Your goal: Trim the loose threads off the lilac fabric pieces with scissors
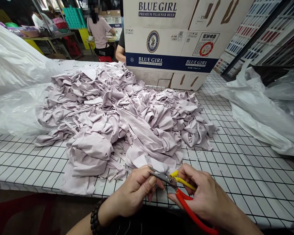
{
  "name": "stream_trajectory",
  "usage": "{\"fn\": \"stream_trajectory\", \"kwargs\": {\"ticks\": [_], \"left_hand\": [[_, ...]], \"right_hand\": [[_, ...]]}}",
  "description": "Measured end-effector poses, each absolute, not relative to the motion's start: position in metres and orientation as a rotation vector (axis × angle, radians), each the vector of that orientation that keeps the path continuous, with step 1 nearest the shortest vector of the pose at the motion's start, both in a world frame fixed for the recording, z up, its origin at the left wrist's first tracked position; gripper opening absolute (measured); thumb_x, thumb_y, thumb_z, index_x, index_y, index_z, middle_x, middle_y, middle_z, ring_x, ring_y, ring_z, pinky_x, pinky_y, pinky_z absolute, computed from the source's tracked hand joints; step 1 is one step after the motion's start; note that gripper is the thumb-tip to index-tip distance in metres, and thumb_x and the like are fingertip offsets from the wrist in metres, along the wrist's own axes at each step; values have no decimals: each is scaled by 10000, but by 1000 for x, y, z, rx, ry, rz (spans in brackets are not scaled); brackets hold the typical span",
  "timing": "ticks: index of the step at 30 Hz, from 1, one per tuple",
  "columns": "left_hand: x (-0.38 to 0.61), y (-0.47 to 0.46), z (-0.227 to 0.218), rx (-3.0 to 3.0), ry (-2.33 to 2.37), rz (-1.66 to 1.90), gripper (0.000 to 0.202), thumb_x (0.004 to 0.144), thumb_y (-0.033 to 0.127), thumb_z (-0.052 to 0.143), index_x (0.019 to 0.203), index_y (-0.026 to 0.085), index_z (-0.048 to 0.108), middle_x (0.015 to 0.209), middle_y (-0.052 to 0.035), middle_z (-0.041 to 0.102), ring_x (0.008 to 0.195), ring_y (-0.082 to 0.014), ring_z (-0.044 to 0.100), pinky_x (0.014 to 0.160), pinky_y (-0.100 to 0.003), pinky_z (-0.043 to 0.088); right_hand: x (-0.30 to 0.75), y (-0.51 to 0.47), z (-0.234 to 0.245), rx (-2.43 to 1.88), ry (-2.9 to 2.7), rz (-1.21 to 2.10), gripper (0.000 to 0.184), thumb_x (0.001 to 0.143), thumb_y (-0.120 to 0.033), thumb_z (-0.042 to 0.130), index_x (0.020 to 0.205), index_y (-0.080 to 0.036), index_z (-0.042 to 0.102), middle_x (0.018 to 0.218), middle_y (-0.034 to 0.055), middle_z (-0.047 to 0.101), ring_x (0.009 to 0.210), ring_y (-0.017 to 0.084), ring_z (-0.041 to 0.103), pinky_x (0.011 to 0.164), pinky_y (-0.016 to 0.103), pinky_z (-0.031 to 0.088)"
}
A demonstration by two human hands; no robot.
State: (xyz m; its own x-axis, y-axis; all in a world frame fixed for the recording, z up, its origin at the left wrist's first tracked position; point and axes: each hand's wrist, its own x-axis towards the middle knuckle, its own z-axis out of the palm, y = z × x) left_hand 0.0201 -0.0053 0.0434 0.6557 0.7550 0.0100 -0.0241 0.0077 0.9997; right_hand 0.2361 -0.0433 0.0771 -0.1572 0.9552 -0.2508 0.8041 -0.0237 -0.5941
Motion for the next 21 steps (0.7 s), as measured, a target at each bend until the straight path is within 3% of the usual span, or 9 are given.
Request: {"fn": "stream_trajectory", "kwargs": {"ticks": [11, 15, 18, 21], "left_hand": [[19, -5, 43, 1395, 660, 635, 449, 967, 488, 429, 839, 114, 644, 752, -18, 504, 540, -90, 495, 528, -219, 407], [18, -5, 38, 1332, 659, 649, 428, 965, 487, 438, 847, 126, 634, 673, 1, 491, 546, -101, 486, 556, -227, 401], [18, -5, 34, 1235, 635, 670, 399, 952, 488, 471, 844, 132, 616, 619, 13, 481, 539, -105, 483, 557, -227, 381], [18, -4, 30, 1127, 605, 692, 386, 927, 492, 517, 831, 129, 605, 612, 18, 472, 531, -102, 476, 532, -218, 360]], "right_hand": [[237, -41, 73, -1791, -2058, 804, 426, 720, -434, 664, 670, -252, 283, 563, -90, 342, 490, 89, 301, 454, 220, 268], [238, -43, 66, -1776, -1882, 972, 445, 667, -417, 729, 656, -248, 317, 558, -93, 343, 496, 85, 295, 455, 217, 268], [253, -45, 56, -1817, -1504, 1079, 428, 699, -515, 698, 674, -249, 363, 572, -76, 410, 495, 94, 362, 453, 219, 310], [289, -46, 45, -2093, -1262, 763, 438, 714, -617, 642, 677, -252, 402, 593, -28, 534, 523, 140, 500, 498, 260, 395]]}}
